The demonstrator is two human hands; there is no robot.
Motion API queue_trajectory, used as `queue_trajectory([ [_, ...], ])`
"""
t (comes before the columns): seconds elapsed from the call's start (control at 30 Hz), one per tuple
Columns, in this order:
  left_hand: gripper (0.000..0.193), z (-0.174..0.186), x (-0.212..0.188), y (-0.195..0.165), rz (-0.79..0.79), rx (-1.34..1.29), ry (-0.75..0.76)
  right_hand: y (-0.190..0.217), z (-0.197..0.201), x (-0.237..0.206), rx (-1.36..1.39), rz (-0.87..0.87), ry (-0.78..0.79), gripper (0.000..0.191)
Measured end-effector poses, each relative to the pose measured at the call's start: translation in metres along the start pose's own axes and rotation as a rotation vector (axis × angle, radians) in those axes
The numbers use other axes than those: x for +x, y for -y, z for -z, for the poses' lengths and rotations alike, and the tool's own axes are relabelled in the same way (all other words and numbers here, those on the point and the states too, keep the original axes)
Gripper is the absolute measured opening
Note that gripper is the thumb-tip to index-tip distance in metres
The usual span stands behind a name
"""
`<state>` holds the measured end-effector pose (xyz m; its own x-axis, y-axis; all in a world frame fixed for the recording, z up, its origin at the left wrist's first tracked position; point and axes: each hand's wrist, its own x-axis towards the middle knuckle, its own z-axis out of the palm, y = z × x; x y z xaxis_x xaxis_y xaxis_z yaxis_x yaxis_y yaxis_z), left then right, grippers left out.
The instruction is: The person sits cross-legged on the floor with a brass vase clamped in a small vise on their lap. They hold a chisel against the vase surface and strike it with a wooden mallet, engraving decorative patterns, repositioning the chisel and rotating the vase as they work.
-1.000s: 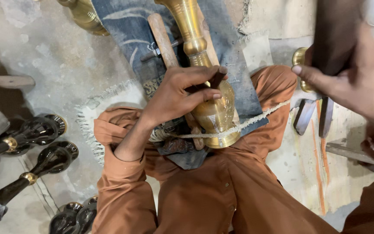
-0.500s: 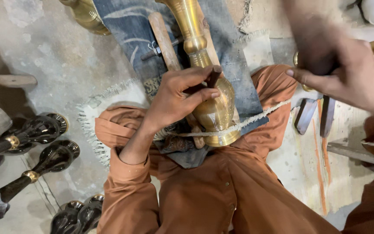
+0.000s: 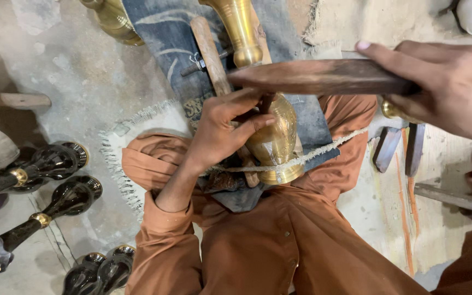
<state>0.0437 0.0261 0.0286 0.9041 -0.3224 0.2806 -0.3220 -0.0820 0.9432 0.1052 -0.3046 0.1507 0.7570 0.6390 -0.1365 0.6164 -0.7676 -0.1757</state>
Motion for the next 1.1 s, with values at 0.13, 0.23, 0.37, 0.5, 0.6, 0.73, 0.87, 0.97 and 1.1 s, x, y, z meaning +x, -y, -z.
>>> queue_trajectory([
  [0.13, 0.033, 0.0, -0.004, -0.006, 0.095, -0.063, -0.023, 0.003, 0.005, -0.001, -0.017, 0.023, -0.01, 0.075],
  [0.23, 0.032, 0.0, -0.004, -0.003, 0.039, -0.055, -0.027, 0.006, 0.006, -0.003, -0.077, -0.059, 0.08, 0.081],
  [0.37, 0.03, -0.001, -0.001, 0.007, 0.032, 0.007, -0.011, 0.006, -0.002, -0.014, -0.263, -0.053, 0.161, 0.079],
  [0.5, 0.022, 0.008, 0.005, 0.015, 0.149, -0.062, -0.09, 0.001, -0.024, -0.045, 0.17, -0.107, -0.142, 0.079],
  [0.6, 0.034, 0.025, 0.007, 0.009, 0.028, -0.156, -0.16, 0.004, -0.06, -0.079, 0.468, -0.31, -0.261, 0.067],
  [0.73, 0.043, 0.04, 0.015, -0.006, 0.022, -0.158, 0.012, 0.019, -0.114, -0.115, 0.792, -0.743, -0.201, 0.04],
  [0.87, 0.055, 0.034, 0.032, -0.01, 0.073, -0.21, 0.208, 0.04, -0.147, -0.13, 1.172, -0.786, -0.343, 0.045],
  [0.97, 0.06, 0.024, 0.049, -0.006, 0.039, -0.201, 0.331, 0.051, -0.147, -0.14, 1.262, -0.795, -0.464, 0.05],
  [1.1, 0.062, 0.014, 0.07, -0.002, -0.018, -0.139, 0.524, 0.061, -0.141, -0.149, 1.216, -0.653, -0.699, 0.054],
])
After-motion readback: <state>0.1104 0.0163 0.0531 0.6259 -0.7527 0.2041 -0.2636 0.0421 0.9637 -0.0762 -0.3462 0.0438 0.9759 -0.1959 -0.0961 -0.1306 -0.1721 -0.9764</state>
